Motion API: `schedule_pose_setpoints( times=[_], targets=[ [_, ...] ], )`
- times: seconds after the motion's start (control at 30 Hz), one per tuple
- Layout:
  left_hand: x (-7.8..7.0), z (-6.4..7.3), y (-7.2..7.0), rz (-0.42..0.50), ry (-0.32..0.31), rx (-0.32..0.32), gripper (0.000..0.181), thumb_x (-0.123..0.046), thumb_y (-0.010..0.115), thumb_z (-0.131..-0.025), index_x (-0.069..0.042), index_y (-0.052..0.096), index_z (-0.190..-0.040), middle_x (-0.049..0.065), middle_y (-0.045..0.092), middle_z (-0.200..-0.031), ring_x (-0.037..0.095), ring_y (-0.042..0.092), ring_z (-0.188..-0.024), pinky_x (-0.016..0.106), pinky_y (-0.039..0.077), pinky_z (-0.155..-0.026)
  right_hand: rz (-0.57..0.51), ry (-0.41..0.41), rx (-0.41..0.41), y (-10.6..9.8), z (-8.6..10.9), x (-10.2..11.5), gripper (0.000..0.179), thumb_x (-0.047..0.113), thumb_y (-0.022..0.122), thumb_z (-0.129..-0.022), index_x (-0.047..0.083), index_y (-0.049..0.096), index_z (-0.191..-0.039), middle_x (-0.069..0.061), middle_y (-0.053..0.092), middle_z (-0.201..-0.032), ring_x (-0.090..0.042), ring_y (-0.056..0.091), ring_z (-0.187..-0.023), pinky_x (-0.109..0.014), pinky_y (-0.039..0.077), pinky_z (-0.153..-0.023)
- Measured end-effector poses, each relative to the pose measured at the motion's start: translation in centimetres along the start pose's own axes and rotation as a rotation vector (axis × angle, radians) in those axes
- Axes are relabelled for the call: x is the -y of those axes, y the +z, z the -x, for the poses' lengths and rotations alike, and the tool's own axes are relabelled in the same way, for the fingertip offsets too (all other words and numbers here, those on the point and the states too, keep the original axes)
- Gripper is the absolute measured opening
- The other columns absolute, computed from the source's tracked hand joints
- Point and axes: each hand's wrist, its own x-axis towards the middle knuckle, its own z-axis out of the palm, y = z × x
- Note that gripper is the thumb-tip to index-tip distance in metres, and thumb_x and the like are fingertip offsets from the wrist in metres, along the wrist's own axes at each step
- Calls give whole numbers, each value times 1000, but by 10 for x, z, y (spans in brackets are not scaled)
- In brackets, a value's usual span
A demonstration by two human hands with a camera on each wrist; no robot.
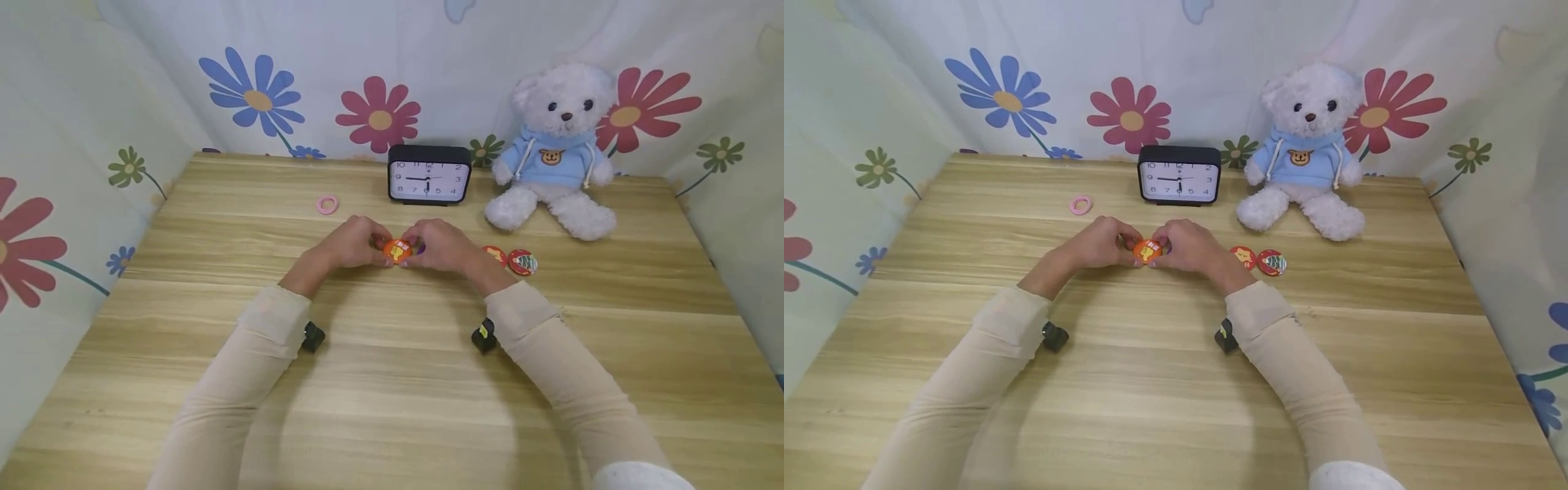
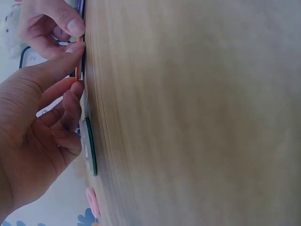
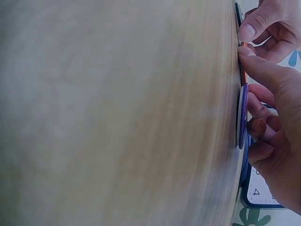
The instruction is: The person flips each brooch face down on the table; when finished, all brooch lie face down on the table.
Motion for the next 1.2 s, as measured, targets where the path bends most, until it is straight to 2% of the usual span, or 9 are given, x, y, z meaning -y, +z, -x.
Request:
schedule_pose_setpoints(
  times=[0.17,0.5,0.87,1.2],
  targets=[
    [-2,-1,0,-12,-19,0,43,-20,86,-81,-4,73,-120,10,75,-103,23,62,-95,36,52,-93,-47,28,2,0,0,-1,47,31,82,-86,10,69,-125,-6,72,-115,-19,65,-99,-35,54,-93],
    [-3,0,0,-24,-21,-23,44,-18,87,-80,-3,73,-118,10,75,-98,21,62,-91,34,52,-89,-41,42,-6,1,-1,1,43,30,82,-86,13,68,-122,-4,70,-108,-18,63,-95,-33,55,-89],
    [0,-3,2,-3,2,-31,43,-17,88,-79,-3,73,-117,10,76,-99,21,67,-92,35,54,-91,-40,17,-24,0,1,1,40,28,83,-85,13,69,-119,-5,72,-106,-19,65,-96,-34,55,-91],
    [1,-4,2,-3,-5,-38,39,-14,88,-79,-4,73,-113,9,77,-98,20,68,-91,35,55,-90,-30,-7,-49,0,0,1,38,28,84,-85,12,68,-116,-5,73,-102,-19,65,-95,-35,53,-91]
  ],
)
